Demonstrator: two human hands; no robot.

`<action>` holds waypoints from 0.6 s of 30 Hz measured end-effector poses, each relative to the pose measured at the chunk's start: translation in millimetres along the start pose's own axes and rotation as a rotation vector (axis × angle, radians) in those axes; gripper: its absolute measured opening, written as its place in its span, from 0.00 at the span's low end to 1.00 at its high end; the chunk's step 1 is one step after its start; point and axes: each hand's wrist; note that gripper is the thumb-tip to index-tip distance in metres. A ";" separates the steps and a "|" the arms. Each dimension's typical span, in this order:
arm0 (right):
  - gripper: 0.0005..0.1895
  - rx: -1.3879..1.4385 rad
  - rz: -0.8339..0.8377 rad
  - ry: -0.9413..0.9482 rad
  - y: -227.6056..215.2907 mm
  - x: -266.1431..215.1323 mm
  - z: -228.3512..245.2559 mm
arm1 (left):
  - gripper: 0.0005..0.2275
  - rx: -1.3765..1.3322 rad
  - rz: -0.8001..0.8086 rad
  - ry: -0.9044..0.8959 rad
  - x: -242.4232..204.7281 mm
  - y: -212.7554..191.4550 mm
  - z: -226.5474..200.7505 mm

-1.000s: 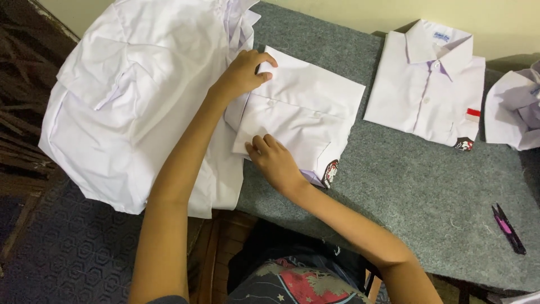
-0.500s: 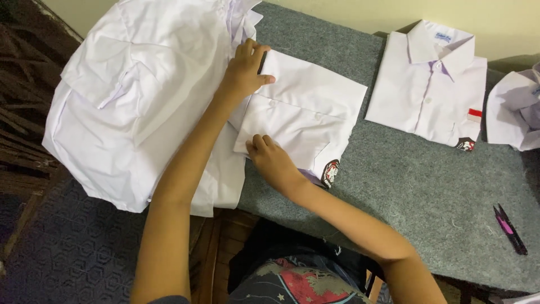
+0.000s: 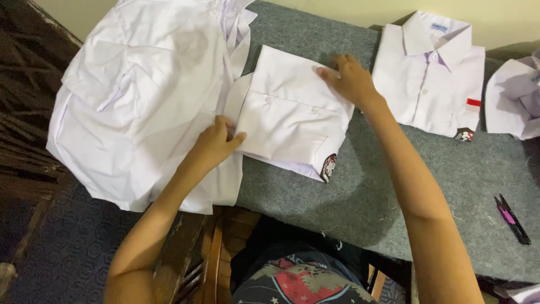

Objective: A person is meticulously folding a white button-down shirt on a work table in a factory setting, smoothing out wrinkles and carefully aligning the sleeves and body.

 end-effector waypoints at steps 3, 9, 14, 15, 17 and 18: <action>0.38 0.024 0.081 0.020 -7.0 2.6 -1.6 | 0.28 -0.043 0.072 -0.083 -5.5 -12.1 -11.9; 0.44 0.007 0.267 0.054 -7.6 14.0 -14.1 | 0.21 -0.234 0.160 -0.082 2.0 -8.2 -1.8; 0.45 0.031 0.290 0.031 9.2 23.8 -38.9 | 0.18 -0.594 0.182 -0.102 5.0 -5.3 5.4; 0.46 0.060 0.256 0.026 19.4 27.3 -48.8 | 0.18 -0.735 0.190 -0.118 7.5 -1.4 11.3; 0.42 0.097 0.263 0.031 6.7 20.7 -48.6 | 0.17 -0.783 0.162 -0.102 9.0 1.0 8.6; 0.39 0.138 0.268 0.038 0.6 16.4 -49.0 | 0.17 -0.826 0.135 -0.084 10.1 1.9 7.0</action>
Point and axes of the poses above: each hand's wrist, its own x-axis towards the middle knuckle, its own y-axis out of the palm, z = x × y, and after that the axes turned 8 degrees about -x, right-handed
